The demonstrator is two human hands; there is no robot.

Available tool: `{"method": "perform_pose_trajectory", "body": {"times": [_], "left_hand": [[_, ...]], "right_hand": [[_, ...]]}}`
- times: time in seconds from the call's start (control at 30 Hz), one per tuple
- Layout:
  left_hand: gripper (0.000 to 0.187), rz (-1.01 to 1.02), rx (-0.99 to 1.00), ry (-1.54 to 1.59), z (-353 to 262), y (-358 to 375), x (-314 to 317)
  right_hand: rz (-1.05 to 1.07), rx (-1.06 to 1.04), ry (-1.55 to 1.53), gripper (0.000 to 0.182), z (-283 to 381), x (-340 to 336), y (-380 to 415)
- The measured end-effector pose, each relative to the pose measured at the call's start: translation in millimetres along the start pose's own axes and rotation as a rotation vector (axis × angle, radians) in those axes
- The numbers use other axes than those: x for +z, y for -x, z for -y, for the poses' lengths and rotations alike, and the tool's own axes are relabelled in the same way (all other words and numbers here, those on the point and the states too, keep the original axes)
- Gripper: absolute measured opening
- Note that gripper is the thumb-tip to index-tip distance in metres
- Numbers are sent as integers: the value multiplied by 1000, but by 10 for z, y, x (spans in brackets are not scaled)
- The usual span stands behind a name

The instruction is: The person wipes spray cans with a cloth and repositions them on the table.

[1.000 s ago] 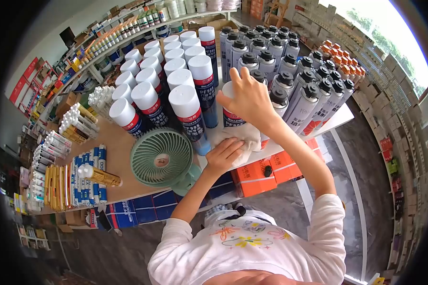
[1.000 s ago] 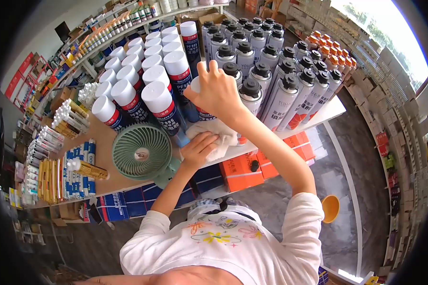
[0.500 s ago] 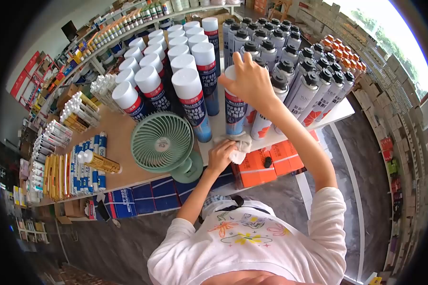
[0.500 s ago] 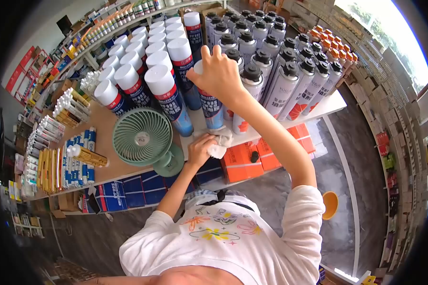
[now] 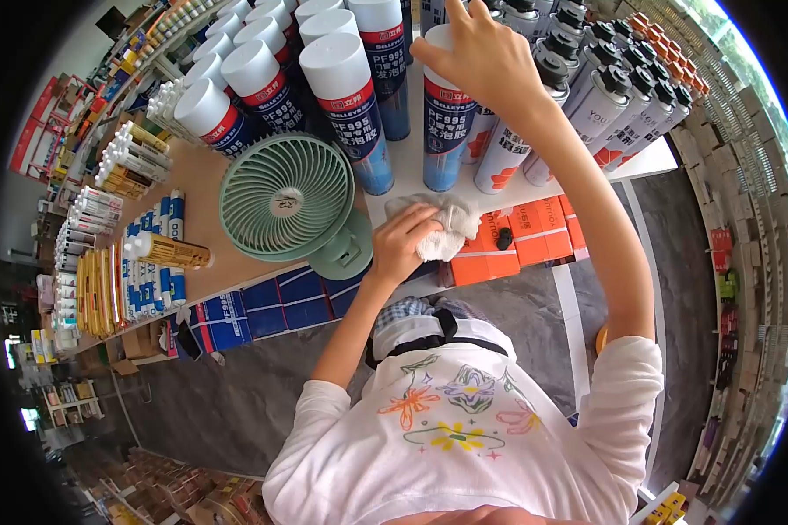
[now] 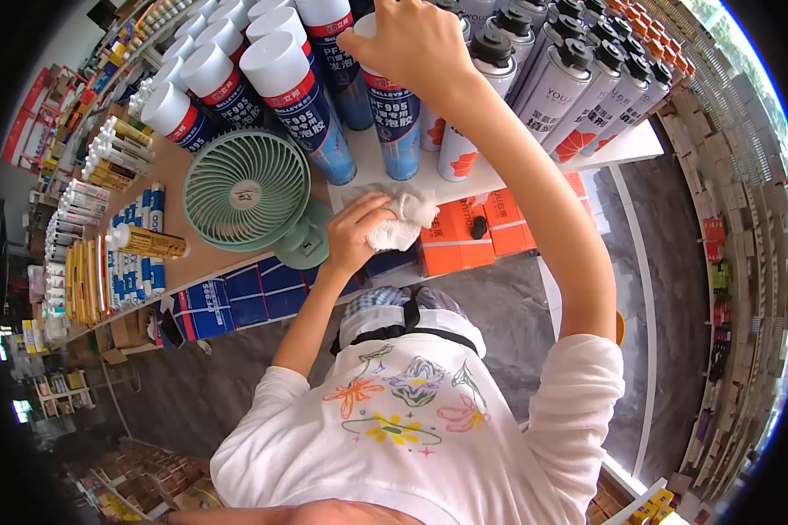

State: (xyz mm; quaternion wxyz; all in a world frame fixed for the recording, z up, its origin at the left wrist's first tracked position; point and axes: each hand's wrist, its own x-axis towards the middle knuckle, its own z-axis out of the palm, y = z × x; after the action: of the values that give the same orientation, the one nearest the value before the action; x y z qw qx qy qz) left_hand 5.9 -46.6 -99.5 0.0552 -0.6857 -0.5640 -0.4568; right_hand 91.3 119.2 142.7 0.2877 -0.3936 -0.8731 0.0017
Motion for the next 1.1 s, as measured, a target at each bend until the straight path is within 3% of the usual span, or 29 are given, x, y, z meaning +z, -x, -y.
{"method": "perform_pose_trajectory", "body": {"times": [0.27, 0.33, 0.53, 0.8, 0.93, 1.1], "left_hand": [[24, -304, 272, -54, -71, -1024, -381], [24, -273, 345, -109, -10, -1197, -313], [23, -184, 292, 11, 226, -808, 107], [27, 154, 331, -11, 453, -466, 161], [23, -170, 518, -112, 369, -819, 55], [26, -297, 508, -62, 225, -1190, -62]], "right_hand": [[-41, -102, 0, 74, -134, 115, -41], [-48, -104, -6, 73, -130, 114, -32], [-6, -51, 42, 75, -92, 90, -63], [22, -26, 32, 87, -59, 64, -78], [-8, -58, 42, 85, -77, 83, -61], [16, -55, 51, 80, -140, 106, -113]]}}
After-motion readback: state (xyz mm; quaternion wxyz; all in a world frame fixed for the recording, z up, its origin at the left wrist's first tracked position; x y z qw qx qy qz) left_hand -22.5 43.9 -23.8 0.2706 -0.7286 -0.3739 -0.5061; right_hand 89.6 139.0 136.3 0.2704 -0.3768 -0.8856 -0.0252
